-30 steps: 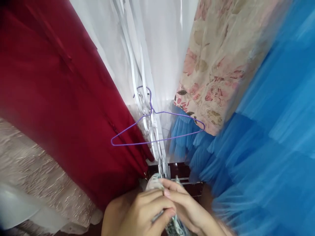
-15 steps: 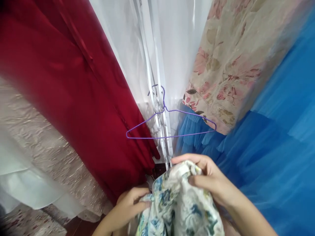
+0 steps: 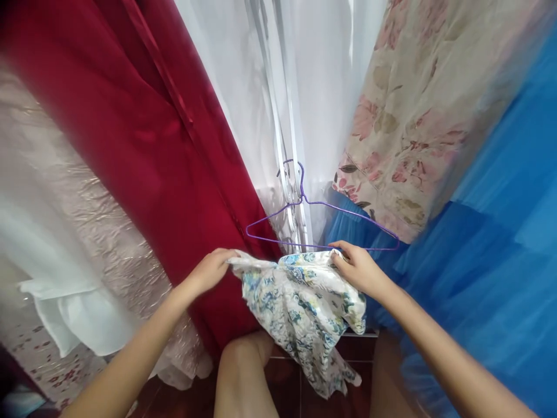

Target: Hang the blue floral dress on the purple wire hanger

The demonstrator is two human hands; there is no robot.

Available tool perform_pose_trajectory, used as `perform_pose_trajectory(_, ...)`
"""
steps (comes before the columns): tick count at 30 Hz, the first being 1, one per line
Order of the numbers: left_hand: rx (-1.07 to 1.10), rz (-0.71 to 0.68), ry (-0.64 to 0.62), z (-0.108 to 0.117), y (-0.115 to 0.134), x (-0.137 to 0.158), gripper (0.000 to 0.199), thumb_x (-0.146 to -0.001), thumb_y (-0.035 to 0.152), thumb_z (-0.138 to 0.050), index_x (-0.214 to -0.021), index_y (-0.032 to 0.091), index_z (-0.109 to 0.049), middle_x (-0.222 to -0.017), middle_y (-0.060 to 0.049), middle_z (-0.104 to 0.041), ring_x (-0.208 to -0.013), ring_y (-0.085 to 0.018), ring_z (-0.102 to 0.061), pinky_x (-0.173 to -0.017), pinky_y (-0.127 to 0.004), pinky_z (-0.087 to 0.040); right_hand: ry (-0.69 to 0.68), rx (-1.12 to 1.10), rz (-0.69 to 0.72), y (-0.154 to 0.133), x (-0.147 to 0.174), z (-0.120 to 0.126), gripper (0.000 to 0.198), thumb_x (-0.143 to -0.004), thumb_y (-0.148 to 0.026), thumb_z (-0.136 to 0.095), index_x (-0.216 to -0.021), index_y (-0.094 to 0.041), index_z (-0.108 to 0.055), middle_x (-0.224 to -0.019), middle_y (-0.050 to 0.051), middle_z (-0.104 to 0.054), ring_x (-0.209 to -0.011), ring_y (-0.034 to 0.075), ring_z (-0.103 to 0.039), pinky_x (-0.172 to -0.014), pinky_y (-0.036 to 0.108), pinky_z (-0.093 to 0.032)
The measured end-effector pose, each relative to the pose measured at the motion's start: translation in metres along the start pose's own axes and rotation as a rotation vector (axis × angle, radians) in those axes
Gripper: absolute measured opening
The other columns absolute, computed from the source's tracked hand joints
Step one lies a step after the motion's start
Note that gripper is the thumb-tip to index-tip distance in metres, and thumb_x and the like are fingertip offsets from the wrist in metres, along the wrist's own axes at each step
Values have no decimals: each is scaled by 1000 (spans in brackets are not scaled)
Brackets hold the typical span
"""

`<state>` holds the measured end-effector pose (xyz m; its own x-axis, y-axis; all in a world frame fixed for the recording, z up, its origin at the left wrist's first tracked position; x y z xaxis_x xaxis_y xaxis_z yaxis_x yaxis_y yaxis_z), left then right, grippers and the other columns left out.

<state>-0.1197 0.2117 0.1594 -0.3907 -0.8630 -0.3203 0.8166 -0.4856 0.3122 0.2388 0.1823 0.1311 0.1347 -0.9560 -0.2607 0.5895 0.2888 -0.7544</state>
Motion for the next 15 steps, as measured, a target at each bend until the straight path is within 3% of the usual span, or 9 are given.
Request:
perform_pose_trajectory(3,32,-17,155,19,10,-29,34,-81,10,-39,-89,20,-70,-109,-6,-73,-106,-25,-62,-97,-38,-46,41,27,32,-2,4,-2,38,-96,-39,-48,-119,-16,-67,-105,9,-74,-93,26,-65,-83,37,-47)
perform_pose_trajectory(6,89,-46,265,29,36,-52,29,-80,8,-37,-83,19,-63,-117,-6,-71,-111,-24,-61,-100,-38,-45,52,-9,58,-3,11,-5,35,-97,-40,-49,-119,-21,-67,-116,7,-73,-105,27,-65,-91,37,-46)
perform_pose_trajectory(8,212,-84,277,28,58,-65,24,-78,8,-38,-77,19,-59,-110,-5,-72,-101,-23,-65,-91,-35,-49,47,-56,86,-6,18,-8,31,-96,-37,-50,-117,-22,-68,-118,5,-72,-108,26,-64,-94,36,-45)
perform_pose_trajectory(12,395,-195,347,26,99,-77,23,-73,7,-47,-86,19,-61,-99,-2,-71,-90,-18,-67,-79,-27,-51,-11,-134,88,-9,34,-12,36,-90,-27,-56,-125,-25,-61,-95,2,-70,-85,21,-63,-77,33,-48)
perform_pose_trajectory(15,383,-193,444,27,107,-71,33,-70,5,-53,-99,20,-61,-99,-1,-67,-73,-13,-64,-67,-23,-49,25,-142,146,-6,48,3,65,-81,-15,-58,-143,-28,-45,-88,0,-60,-71,18,-56,-66,30,-46)
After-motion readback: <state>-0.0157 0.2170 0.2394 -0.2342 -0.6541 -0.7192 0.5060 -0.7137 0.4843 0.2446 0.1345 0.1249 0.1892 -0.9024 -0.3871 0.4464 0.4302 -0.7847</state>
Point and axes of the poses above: each hand's wrist, its own x-axis away from the middle knuckle, its own z-axis out of the back of the hand, y = z × x, the point moved 8 cm from there along -x, towards the middle knuckle
